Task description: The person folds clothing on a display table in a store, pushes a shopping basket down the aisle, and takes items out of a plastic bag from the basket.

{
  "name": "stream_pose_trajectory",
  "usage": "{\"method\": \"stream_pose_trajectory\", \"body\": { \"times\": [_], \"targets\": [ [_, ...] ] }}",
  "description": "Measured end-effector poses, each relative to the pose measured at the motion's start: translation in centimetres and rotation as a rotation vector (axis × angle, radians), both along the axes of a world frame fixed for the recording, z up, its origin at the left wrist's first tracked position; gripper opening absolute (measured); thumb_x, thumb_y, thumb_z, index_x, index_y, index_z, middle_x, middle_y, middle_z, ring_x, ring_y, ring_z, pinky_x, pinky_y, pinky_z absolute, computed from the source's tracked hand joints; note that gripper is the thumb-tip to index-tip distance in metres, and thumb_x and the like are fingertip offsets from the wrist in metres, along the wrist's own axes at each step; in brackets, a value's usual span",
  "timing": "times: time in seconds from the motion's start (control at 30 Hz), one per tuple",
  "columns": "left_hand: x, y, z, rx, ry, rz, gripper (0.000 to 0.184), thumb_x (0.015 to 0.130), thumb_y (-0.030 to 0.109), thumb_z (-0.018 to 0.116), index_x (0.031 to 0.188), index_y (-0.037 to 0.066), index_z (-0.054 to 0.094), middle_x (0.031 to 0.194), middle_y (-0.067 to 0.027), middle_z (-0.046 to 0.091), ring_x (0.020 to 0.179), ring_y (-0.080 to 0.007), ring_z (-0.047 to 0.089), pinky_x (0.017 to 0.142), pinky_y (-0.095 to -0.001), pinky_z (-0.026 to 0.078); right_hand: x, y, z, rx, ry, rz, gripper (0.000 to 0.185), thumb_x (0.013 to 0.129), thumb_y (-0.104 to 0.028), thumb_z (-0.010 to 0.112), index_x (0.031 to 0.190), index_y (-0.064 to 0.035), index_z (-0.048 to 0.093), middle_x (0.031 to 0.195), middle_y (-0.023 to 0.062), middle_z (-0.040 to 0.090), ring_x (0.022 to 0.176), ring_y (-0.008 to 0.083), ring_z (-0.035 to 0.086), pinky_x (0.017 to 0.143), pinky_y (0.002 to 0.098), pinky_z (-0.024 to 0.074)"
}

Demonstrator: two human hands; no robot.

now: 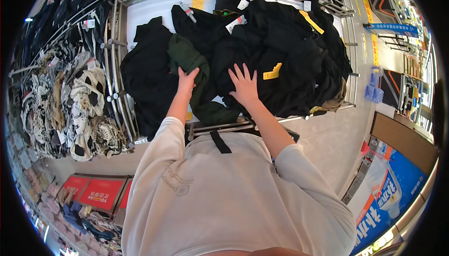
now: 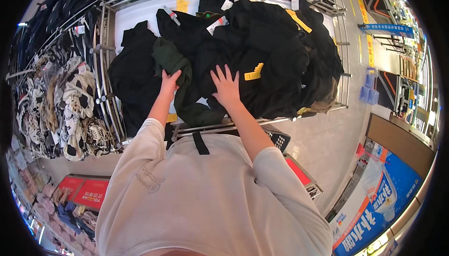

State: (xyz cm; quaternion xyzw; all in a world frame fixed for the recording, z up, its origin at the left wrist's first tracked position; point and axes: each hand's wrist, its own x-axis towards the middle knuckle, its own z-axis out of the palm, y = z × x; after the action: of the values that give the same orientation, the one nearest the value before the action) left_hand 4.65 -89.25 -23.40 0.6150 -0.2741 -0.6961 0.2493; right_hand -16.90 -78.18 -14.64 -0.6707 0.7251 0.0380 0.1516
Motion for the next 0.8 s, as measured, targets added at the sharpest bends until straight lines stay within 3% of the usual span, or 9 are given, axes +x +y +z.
{"method": "stream_pose_trajectory", "body": {
  "times": [0.03, 0.2, 0.27, 0.33, 0.37, 0.47, 0.5, 0.73, 0.8],
  "targets": [
    [-0.1, -0.4, 0.3, 0.111, 0.080, 0.040, 0.110, 0.082, 0.028, 0.076, 0.158, 0.012, -0.003, 0.118, -0.0031, 0.064, 0.088, -0.0119, 0.060, 0.057, -0.0265, 0.038, -0.7, 0.3, -0.1, 0.062, 0.081, 0.059, 0.089, 0.073, -0.028, 0.082, 0.150, -0.0231, 0.037, 0.158, 0.0045, 0.031, 0.147, 0.0322, 0.025, 0.114, 0.0635, 0.0246],
    [-3.8, 0.1, 1.1, 0.123, -0.002, -0.194, 0.109, 0.083, 0.030, 0.074, 0.159, 0.019, -0.003, 0.123, -0.0039, 0.062, 0.090, -0.0144, 0.059, 0.059, -0.0297, 0.038, -2.7, 0.6, -0.8, 0.066, 0.060, 0.024, 0.093, 0.072, -0.021, 0.082, 0.151, -0.0242, 0.034, 0.160, 0.0018, 0.026, 0.146, 0.0312, 0.027, 0.113, 0.0612, 0.0299],
    [-6.3, 0.4, 1.8, 0.129, -0.013, -0.312, 0.106, 0.083, 0.027, 0.074, 0.159, 0.013, 0.002, 0.133, -0.0087, 0.057, 0.106, -0.0197, 0.059, 0.070, -0.0347, 0.047, -3.4, 0.9, -1.2, 0.042, 0.046, 0.017, 0.093, 0.070, -0.019, 0.082, 0.151, -0.0240, 0.034, 0.160, 0.0019, 0.027, 0.145, 0.0312, 0.028, 0.112, 0.0595, 0.0321],
    [-9.2, 1.1, -2.2, 0.000, 0.180, -0.306, 0.100, 0.085, 0.018, 0.071, 0.160, 0.012, 0.004, 0.138, -0.0130, 0.052, 0.115, -0.0236, 0.057, 0.088, -0.0341, 0.049, -4.5, 0.9, -1.6, 0.050, 0.004, -0.054, 0.092, 0.068, -0.013, 0.081, 0.148, -0.0240, 0.037, 0.159, 0.0018, 0.028, 0.142, 0.0319, 0.032, 0.109, 0.0547, 0.0394],
    [-10.5, 1.0, -2.2, -0.020, 0.143, -0.350, 0.096, 0.086, 0.013, 0.069, 0.159, 0.008, 0.007, 0.138, -0.0166, 0.051, 0.119, -0.0247, 0.055, 0.097, -0.0323, 0.047, -5.2, 1.0, -2.0, 0.059, -0.040, -0.086, 0.090, 0.068, -0.008, 0.079, 0.147, -0.0246, 0.039, 0.158, 0.0018, 0.028, 0.140, 0.0330, 0.034, 0.104, 0.0515, 0.0450],
    [-13.3, 1.1, -2.0, -0.076, 0.069, -0.436, 0.095, 0.086, 0.013, 0.068, 0.159, 0.008, 0.007, 0.140, -0.0158, 0.050, 0.119, -0.0246, 0.055, 0.097, -0.0327, 0.047, -7.8, 1.6, -2.3, 0.102, -0.128, -0.118, 0.089, 0.067, -0.009, 0.080, 0.145, -0.0225, 0.041, 0.158, 0.0037, 0.027, 0.140, 0.0335, 0.033, 0.107, 0.0533, 0.0414],
    [-13.9, 1.5, -1.3, -0.060, 0.102, -0.428, 0.099, 0.082, 0.019, 0.072, 0.158, 0.004, 0.011, 0.149, -0.0231, 0.042, 0.134, -0.0309, 0.045, 0.108, -0.0325, 0.038, -8.7, 1.9, -2.6, 0.078, -0.099, -0.091, 0.088, 0.067, -0.008, 0.079, 0.145, -0.0224, 0.041, 0.158, 0.0038, 0.026, 0.140, 0.0340, 0.033, 0.104, 0.0510, 0.0448],
    [-21.2, 3.3, 1.0, -0.143, -0.012, -0.554, 0.104, 0.080, 0.024, 0.075, 0.157, 0.001, 0.008, 0.150, -0.0273, 0.039, 0.139, -0.0331, 0.040, 0.111, -0.0323, 0.034, -15.1, 3.5, -3.6, 0.052, -0.119, -0.117, 0.087, 0.067, -0.003, 0.076, 0.145, -0.0218, 0.041, 0.159, 0.0028, 0.025, 0.138, 0.0353, 0.035, 0.108, 0.0500, 0.0414],
    [-23.9, 4.3, -0.5, -0.217, -0.050, -0.596, 0.109, 0.078, 0.030, 0.077, 0.157, 0.000, 0.008, 0.149, -0.0337, 0.036, 0.141, -0.0391, 0.037, 0.113, -0.0365, 0.033, -17.4, 4.0, -3.8, 0.039, -0.093, -0.122, 0.089, 0.066, -0.007, 0.079, 0.145, -0.0202, 0.040, 0.159, 0.0034, 0.025, 0.140, 0.0340, 0.032, 0.109, 0.0502, 0.0403]
  ]
}}
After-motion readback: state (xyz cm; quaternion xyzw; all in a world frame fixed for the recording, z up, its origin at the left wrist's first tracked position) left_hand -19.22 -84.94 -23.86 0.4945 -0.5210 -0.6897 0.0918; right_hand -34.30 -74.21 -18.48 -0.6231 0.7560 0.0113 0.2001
